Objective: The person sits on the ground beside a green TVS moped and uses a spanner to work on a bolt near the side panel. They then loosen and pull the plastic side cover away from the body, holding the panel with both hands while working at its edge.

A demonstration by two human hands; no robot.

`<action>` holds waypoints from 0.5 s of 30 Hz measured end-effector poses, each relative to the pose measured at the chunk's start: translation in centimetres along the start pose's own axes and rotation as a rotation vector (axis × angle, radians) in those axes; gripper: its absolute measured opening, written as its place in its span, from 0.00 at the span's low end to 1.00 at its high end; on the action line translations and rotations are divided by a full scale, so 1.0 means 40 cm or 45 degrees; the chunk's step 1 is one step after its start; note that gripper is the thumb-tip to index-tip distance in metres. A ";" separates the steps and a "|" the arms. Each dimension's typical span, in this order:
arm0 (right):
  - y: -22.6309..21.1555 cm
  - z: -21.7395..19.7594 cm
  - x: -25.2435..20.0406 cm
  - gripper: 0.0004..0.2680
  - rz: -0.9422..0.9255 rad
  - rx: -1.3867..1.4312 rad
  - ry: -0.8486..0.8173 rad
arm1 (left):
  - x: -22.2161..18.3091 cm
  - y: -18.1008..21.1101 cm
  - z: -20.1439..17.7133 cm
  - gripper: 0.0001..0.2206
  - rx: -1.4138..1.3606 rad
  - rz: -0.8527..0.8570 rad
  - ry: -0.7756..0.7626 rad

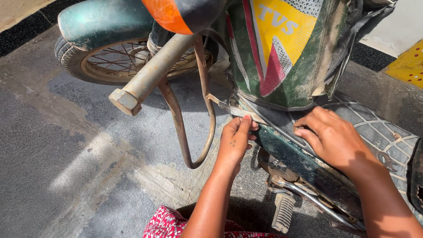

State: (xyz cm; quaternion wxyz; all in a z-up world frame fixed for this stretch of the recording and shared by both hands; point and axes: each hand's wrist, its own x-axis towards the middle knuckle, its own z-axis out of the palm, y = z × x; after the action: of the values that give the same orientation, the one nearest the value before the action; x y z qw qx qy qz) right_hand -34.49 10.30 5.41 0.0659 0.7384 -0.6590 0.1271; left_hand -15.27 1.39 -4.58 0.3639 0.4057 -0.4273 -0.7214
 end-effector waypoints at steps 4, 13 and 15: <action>-0.007 0.014 0.004 0.13 0.249 -0.252 -0.105 | 0.006 -0.010 0.001 0.17 -0.032 0.006 -0.008; -0.011 0.003 0.002 0.08 -0.111 -0.021 0.062 | 0.007 -0.003 0.000 0.17 -0.025 0.000 -0.006; -0.018 -0.003 0.004 0.09 0.033 0.013 0.078 | 0.003 -0.002 0.001 0.17 -0.026 0.001 0.000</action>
State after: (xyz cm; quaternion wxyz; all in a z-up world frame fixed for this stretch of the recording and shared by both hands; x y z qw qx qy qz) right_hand -33.75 10.27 5.62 0.0807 0.7259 -0.6655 0.1541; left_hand -15.35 1.31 -4.66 0.3683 0.4018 -0.4202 -0.7255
